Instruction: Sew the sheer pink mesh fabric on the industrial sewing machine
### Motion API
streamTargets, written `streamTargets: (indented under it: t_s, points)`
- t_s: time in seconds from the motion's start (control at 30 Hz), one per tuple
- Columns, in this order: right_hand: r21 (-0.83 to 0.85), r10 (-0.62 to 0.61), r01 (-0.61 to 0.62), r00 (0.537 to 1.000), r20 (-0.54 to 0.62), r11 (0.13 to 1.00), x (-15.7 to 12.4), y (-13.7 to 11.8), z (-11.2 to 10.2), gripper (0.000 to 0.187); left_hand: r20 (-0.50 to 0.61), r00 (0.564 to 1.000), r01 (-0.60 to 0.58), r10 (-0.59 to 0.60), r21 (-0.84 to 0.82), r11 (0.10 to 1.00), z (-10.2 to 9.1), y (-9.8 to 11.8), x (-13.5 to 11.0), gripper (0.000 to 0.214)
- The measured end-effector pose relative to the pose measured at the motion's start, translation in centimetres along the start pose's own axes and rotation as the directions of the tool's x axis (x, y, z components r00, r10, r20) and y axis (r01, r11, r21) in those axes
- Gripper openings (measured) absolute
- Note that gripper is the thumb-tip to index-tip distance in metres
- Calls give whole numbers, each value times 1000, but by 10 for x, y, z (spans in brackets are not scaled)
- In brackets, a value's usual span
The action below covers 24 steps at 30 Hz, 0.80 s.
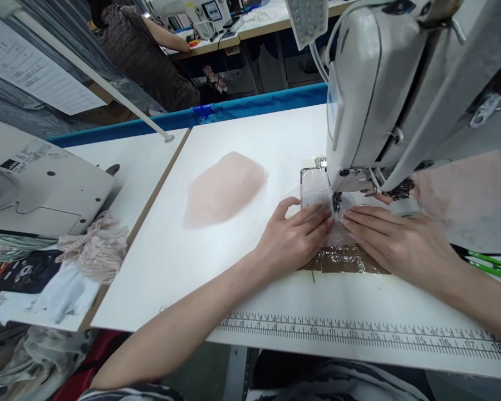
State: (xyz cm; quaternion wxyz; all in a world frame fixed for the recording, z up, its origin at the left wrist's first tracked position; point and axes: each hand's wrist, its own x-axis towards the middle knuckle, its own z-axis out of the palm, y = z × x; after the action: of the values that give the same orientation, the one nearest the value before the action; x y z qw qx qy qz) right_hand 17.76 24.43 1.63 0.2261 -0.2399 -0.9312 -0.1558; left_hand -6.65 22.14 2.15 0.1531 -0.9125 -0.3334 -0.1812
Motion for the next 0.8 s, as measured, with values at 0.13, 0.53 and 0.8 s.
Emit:
streamTargets:
  t_s: [0.13, 0.53, 0.8]
  points:
    - [-8, 8, -8, 1000, -16, 1000, 0, 0, 0, 26, 15, 1000, 16, -16, -25, 1000, 1, 0, 0, 27]
    - [-7, 31, -31, 1000, -3, 999, -1, 0, 2, 26, 15, 1000, 26, -26, -27, 999, 3, -2, 4, 29]
    - [-37, 35, -35, 999, -13, 999, 1, 3, 3, 27, 31, 999, 40, -40, -17, 999, 4, -4, 5, 31]
